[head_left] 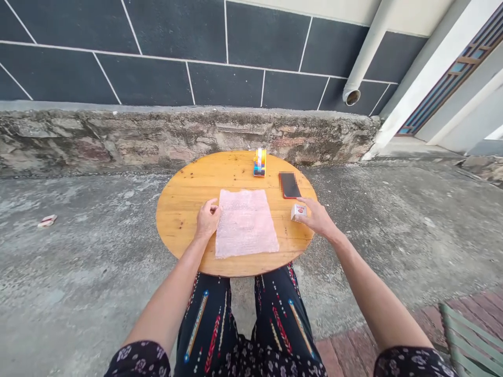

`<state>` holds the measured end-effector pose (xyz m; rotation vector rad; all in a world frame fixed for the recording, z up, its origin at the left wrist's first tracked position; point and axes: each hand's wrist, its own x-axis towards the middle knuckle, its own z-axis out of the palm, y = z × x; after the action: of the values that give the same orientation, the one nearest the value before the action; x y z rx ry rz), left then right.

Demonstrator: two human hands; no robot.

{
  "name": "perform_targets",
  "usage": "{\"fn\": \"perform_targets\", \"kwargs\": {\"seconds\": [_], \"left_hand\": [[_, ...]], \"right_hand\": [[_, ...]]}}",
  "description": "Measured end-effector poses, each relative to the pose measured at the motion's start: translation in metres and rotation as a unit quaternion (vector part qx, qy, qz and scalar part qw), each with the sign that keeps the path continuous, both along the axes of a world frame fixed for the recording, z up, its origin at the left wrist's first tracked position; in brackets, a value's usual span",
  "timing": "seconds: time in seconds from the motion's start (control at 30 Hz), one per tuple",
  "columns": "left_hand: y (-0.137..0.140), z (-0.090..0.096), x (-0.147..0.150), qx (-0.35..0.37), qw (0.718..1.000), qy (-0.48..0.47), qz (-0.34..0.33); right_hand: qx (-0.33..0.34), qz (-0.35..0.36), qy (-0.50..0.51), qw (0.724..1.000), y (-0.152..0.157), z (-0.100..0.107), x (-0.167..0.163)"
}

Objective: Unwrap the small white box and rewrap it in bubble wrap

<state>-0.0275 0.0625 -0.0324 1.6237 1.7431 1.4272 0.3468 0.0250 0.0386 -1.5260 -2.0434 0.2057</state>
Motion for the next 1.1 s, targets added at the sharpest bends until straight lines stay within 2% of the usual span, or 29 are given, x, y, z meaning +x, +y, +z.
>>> {"fn": "perform_targets", "kwargs": {"seconds": [0.1,0.17,0.27,0.37,0.5,0.7,0.77,0.93,1.0,1.1], "left_hand": [[-0.002,0.002,0.001,-0.002,1.0,-0.002,0.0],[-0.003,0.003,0.001,-0.003,1.0,0.0,-0.001],[-0.004,0.003,0.001,-0.003,1.0,0.007,-0.006],[-0.003,0.002,0.001,0.002,1.0,0.021,-0.009],[-0.002,-0.001,-0.001,0.007,0.999,0.038,-0.008],[0.001,-0.005,-0.001,0.002,0.999,0.043,-0.004],[0.0,-0.004,-0.001,0.0,0.999,0.05,-0.002],[-0.002,0.0,0.0,0.002,0.996,0.093,-0.007],[-0.002,0.001,0.001,0.003,0.994,0.106,-0.008],[-0.002,0.001,0.003,0.001,0.994,0.109,-0.006]], "right_hand": [[0.088,0.018,-0.004,0.996,-0.016,-0.005,-0.013],[0.112,0.058,-0.002,0.992,-0.027,-0.01,-0.029],[0.092,0.116,-0.016,0.989,-0.041,-0.018,-0.059],[0.046,0.136,-0.056,0.988,-0.051,-0.026,-0.089],[0.01,0.17,-0.089,0.981,-0.061,-0.033,-0.105],[0.014,0.131,-0.096,0.987,-0.043,-0.021,-0.115],[0.028,0.133,-0.106,0.985,-0.031,-0.018,-0.135],[0.046,0.197,-0.145,0.969,-0.013,-0.024,-0.188],[0.045,0.194,-0.15,0.968,-0.01,-0.029,-0.187],[0.036,0.154,-0.162,0.974,-0.009,-0.034,-0.155]]}}
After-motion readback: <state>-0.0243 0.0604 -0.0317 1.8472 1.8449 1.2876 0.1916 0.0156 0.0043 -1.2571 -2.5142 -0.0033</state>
